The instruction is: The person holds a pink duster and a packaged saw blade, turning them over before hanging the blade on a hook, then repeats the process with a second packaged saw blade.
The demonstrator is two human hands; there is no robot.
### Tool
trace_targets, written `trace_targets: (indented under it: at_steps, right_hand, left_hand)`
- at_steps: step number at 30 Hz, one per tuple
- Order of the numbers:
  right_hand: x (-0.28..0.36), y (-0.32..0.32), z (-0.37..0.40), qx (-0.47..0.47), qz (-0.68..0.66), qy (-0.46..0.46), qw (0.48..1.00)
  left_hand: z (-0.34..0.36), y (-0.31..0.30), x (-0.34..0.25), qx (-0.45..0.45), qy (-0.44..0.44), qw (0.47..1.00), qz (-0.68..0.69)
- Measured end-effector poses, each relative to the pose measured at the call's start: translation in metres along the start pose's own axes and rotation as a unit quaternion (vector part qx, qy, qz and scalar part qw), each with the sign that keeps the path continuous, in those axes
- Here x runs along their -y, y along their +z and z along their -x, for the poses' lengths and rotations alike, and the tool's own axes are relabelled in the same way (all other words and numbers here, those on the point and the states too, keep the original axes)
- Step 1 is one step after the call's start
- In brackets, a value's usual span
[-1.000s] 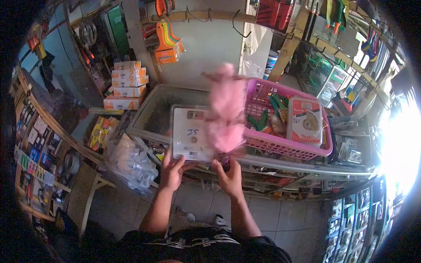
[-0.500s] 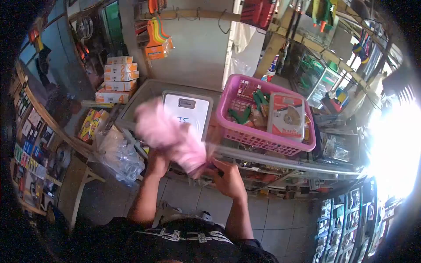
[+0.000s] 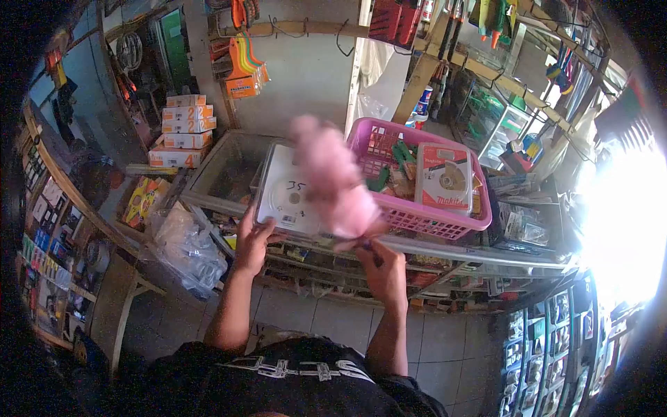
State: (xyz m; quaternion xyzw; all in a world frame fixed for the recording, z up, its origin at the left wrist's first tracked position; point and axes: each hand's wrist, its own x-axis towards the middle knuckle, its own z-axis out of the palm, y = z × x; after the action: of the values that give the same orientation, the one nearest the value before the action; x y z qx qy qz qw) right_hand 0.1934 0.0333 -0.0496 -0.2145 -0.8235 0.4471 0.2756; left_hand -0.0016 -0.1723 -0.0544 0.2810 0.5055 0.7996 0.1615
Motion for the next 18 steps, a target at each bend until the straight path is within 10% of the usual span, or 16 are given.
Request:
trace_targets:
  at_steps: [2, 3, 10, 18]
  right_hand:
    - [0.008, -0.003, 0.006, 0.108, 0.011, -0.015, 0.994]
    - [0.007, 0.001, 0.007, 0.097, -0.008, -0.092, 0.991]
    - [-0.004, -0.004, 0.011, 0.039, -0.011, -0.008, 0.999]
    - [0.005, -0.010, 0.013, 0.102, 0.032, 0.067, 0.992]
  left_hand:
    - [0.000, -0.007, 0.008, 0.009, -0.014, 0.999, -0.031]
    - [-0.006, -0.005, 0.010, -0.015, 0.138, 0.975, -0.171]
    - [-0.001, -0.005, 0.002, -0.014, -0.029, 0.999, -0.020]
    - [-0.012, -0.003, -0.019, -0.005, 0.006, 0.999, -0.053]
